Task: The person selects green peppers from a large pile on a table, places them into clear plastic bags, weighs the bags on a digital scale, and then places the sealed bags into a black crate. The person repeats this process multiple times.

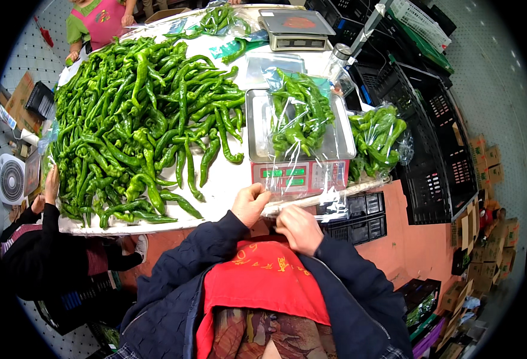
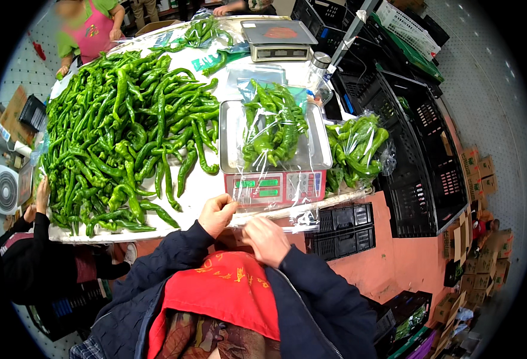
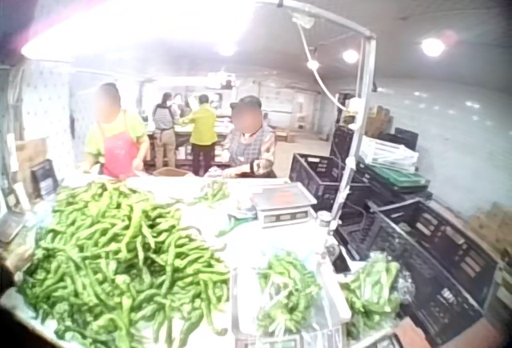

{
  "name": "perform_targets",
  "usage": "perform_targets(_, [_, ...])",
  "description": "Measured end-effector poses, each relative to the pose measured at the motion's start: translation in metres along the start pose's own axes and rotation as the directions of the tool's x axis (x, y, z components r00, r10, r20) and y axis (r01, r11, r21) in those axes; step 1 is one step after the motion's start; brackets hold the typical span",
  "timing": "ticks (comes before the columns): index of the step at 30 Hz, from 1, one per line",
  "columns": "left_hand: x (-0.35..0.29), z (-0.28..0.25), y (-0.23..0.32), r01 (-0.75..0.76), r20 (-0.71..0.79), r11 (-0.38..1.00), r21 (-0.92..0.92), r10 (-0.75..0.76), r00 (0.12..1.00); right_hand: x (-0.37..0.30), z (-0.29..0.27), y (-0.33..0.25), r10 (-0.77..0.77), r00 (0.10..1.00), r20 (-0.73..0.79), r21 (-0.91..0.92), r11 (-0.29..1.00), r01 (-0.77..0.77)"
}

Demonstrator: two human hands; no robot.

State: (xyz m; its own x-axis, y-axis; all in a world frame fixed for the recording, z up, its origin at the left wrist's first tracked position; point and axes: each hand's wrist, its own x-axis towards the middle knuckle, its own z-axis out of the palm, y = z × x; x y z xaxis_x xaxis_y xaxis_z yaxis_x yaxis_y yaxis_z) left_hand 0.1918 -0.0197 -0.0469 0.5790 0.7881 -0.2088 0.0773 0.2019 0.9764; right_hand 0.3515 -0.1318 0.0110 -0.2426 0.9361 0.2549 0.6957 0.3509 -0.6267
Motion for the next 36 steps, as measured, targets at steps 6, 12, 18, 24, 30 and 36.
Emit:
perform_targets(6, [-0.004,-0.012,0.007,0.137,0.148,0.957,-0.255,-0.101,0.984,-0.218,0.012,0.079,0.582,0.749,0.318,-0.436,0.791,-0.429])
perform_targets(12, [-0.003,-0.017,0.007,0.108,0.115,0.955,-0.275,-0.079,0.990,-0.470,0.080,0.129,0.857,0.033,0.515,-0.639,0.409,-0.651])
perform_targets(18, [0.011,-0.027,0.006,-0.359,0.013,0.471,0.806,0.592,0.806,-0.250,0.032,0.129,0.660,0.664,-0.350,-0.156,0.658,-0.736])
perform_targets(24, [0.040,-0.017,0.043,-0.522,0.342,0.047,0.851,0.706,0.621,-0.074,-0.036,0.109,0.313,0.845,-0.434,-0.376,0.789,-0.485])
perform_targets(30, [0.046,-0.012,0.081,-0.771,0.748,-0.127,0.624,0.385,0.541,-0.033,-0.071,0.100,-0.083,0.961,-0.263,-0.473,0.880,-0.054])
perform_targets(36, [0.063,-0.019,0.078,-0.259,0.305,0.946,0.197,0.192,0.933,-0.038,-0.086,0.113,0.380,0.873,-0.304,0.403,0.882,-0.244])
